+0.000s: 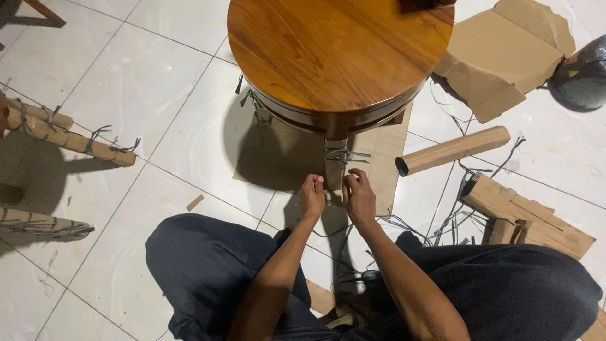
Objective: Wrapping a wooden table leg with cardboard and securing it with wire ties using pliers
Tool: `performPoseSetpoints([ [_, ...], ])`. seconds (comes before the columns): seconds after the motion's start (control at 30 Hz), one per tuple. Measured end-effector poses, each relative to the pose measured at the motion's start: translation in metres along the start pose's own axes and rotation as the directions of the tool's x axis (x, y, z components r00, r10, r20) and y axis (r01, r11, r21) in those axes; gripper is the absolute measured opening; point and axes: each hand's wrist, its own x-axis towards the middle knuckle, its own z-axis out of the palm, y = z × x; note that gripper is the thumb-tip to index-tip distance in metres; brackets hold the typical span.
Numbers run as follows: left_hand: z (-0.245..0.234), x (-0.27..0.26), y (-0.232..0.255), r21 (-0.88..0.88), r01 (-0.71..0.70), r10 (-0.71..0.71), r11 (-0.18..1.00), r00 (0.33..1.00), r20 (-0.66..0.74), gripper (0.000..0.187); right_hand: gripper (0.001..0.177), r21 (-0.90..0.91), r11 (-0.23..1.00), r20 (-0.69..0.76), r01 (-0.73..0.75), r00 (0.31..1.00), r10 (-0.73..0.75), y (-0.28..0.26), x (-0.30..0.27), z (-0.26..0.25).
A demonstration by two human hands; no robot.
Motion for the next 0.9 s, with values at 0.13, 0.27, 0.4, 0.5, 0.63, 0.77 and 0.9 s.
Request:
performPoseSetpoints([
  [0.13,0.001,-0.008,0.000,-0.095,0.010,-0.009,0.995,1.000,0.007,0.014,0.005,-0.029,0.988,-0.042,0.151,0.987,-0.152,-0.004,0.000,-0.004],
  [0.27,0.000,-0.018,0.006,-0.097,-0.003,0.001,0.995,1.000,-0.020,0.013,0.006,0.033,0.973,-0.065,0.227,0.972,-0.224,0.005,-0.001,0.006],
  [0.4,0.005,-0.027,-0.001,-0.082,0.040,-0.043,0.996,0.998,-0.041,0.017,0.005,0.077,0.975,-0.096,0.209,0.975,-0.201,-0.006,0.001,-0.001],
  [0.5,-0.006,-0.041,0.019,-0.068,0.041,-0.045,0.997,0.997,-0.058,0.018,0.007,0.139,0.973,-0.104,0.183,0.980,-0.169,-0.004,0.003,0.004],
  [0.63,-0.004,-0.049,0.021,-0.081,0.032,-0.038,0.996,0.997,-0.070,0.018,0.011,0.202,0.966,-0.097,0.159,0.985,-0.142,-0.001,0.003,0.013],
  [0.77,0.002,-0.056,0.016,-0.063,0.005,-0.012,0.998,0.995,-0.100,0.021,0.010,0.252,0.957,-0.104,0.143,0.987,-0.120,-0.006,-0.005,0.014],
  [0.9,0.003,-0.059,0.022,-0.099,0.010,-0.020,0.995,0.995,-0.095,0.020,0.006,0.248,0.959,-0.104,0.138,0.988,-0.116,-0.007,-0.005,0.017],
])
